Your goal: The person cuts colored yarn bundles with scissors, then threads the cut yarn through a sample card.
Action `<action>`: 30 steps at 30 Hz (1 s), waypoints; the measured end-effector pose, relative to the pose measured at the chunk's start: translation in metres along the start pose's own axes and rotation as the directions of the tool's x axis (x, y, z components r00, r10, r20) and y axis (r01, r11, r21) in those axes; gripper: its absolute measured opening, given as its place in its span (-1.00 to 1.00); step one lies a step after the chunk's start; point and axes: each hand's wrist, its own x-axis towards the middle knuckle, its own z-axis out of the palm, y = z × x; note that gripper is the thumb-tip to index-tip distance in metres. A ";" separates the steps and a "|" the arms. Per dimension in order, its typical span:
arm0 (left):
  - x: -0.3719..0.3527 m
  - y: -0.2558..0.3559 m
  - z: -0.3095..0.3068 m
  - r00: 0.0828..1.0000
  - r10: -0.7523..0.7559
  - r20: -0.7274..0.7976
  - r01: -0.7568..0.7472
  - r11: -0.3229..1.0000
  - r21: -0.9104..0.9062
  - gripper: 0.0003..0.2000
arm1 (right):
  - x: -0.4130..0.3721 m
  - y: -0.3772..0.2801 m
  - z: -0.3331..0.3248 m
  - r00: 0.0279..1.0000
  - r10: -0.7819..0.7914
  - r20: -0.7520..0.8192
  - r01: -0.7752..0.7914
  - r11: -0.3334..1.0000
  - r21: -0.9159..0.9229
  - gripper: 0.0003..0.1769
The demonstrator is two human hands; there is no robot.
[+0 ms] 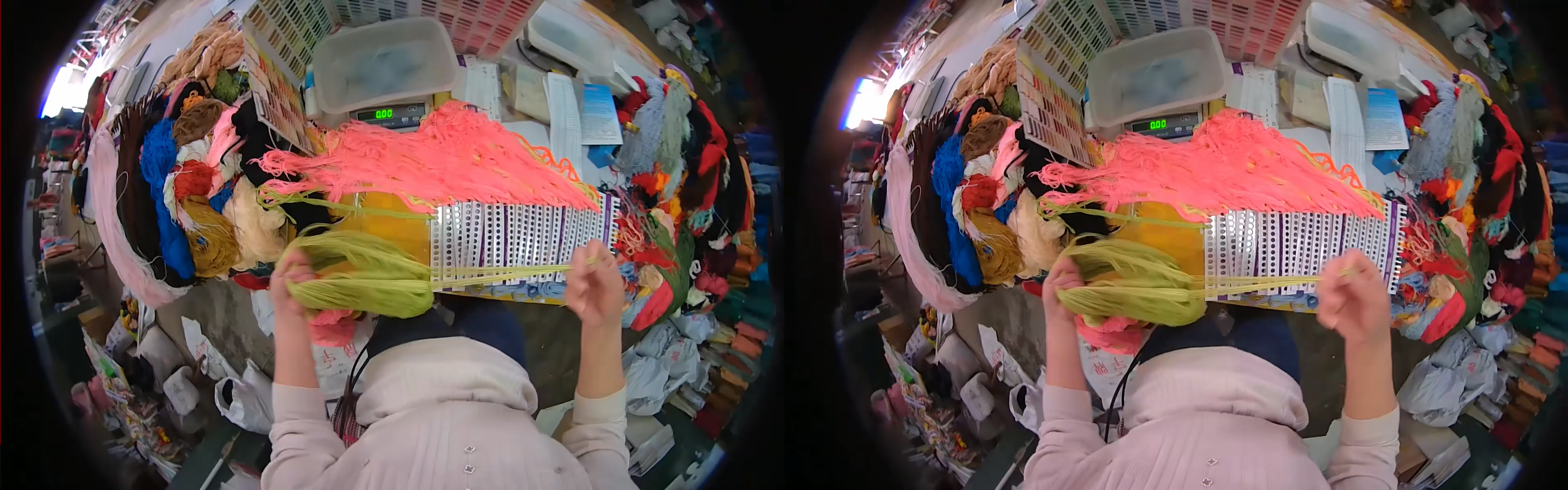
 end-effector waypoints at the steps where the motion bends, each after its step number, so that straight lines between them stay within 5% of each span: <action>1: -0.017 0.029 -0.039 0.956 0.239 -0.169 -0.241 0.971 0.011 -0.83 | 0.003 -0.003 -0.030 0.995 -0.025 -0.098 0.040 0.987 0.153 -0.80; 2: -0.031 0.029 -0.037 0.802 0.452 -0.392 -0.339 0.883 0.325 -0.84 | 0.004 -0.013 -0.074 0.977 -0.050 -0.207 0.102 0.963 0.248 -0.80; 4: -0.051 0.036 -0.039 0.384 0.752 -0.536 -0.291 0.650 0.702 -0.83 | -0.016 -0.058 -0.199 0.863 -0.200 -0.463 0.315 0.931 0.184 -0.80; 6: -0.089 0.080 -0.064 0.259 0.760 -0.596 -0.461 0.640 0.615 -0.83 | -0.056 -0.113 -0.323 0.645 -0.459 -0.611 0.468 0.869 -0.159 -0.79; 7: -0.089 0.083 -0.058 0.424 0.696 -0.580 -0.519 0.711 0.474 -0.83 | -0.083 -0.146 -0.375 0.689 -0.673 -0.268 0.431 0.678 -0.596 -0.84; 8: -0.088 0.086 -0.053 0.575 0.610 -0.545 -0.527 0.786 0.324 -0.83 | -0.079 -0.157 -0.364 0.449 -0.636 -0.627 0.576 0.743 -0.341 -0.89; 10: -0.032 0.041 -0.040 0.898 0.283 -0.337 -0.218 0.951 0.219 -0.85 | -0.019 -0.096 -0.290 0.606 -0.619 -0.500 0.304 0.761 -0.573 -0.92; 12: 0.025 -0.004 -0.065 0.940 0.084 -0.330 0.036 0.939 0.341 -0.85 | 0.039 -0.005 -0.244 0.772 -0.441 -0.458 0.037 0.751 -0.659 -0.94; 15: 0.109 -0.087 -0.066 0.870 0.133 -0.475 0.197 0.789 0.582 -0.81 | 0.104 0.118 -0.189 0.913 -0.248 -0.324 -0.093 0.647 -0.757 -0.93; 22: 0.213 -0.165 -0.082 0.860 0.324 -0.394 0.310 0.281 0.908 -0.86 | 0.175 0.224 -0.151 0.827 -0.548 0.125 0.163 0.021 -0.986 -0.84; 26: 0.212 -0.167 -0.098 0.942 0.305 -0.137 0.191 -0.153 0.970 -0.85 | 0.173 0.209 -0.151 0.799 -0.584 0.146 0.178 -0.001 -0.984 -0.82; 29: 0.201 -0.165 -0.099 0.962 0.269 -0.036 0.102 -0.237 0.966 -0.86 | 0.173 0.217 -0.158 0.782 -0.591 0.197 0.234 -0.014 -0.972 -0.77; 30: 0.199 -0.167 -0.079 0.953 0.253 -0.166 0.203 -0.128 0.971 -0.87 | 0.172 0.221 -0.158 0.821 -0.508 0.261 0.270 -0.058 -0.961 -0.65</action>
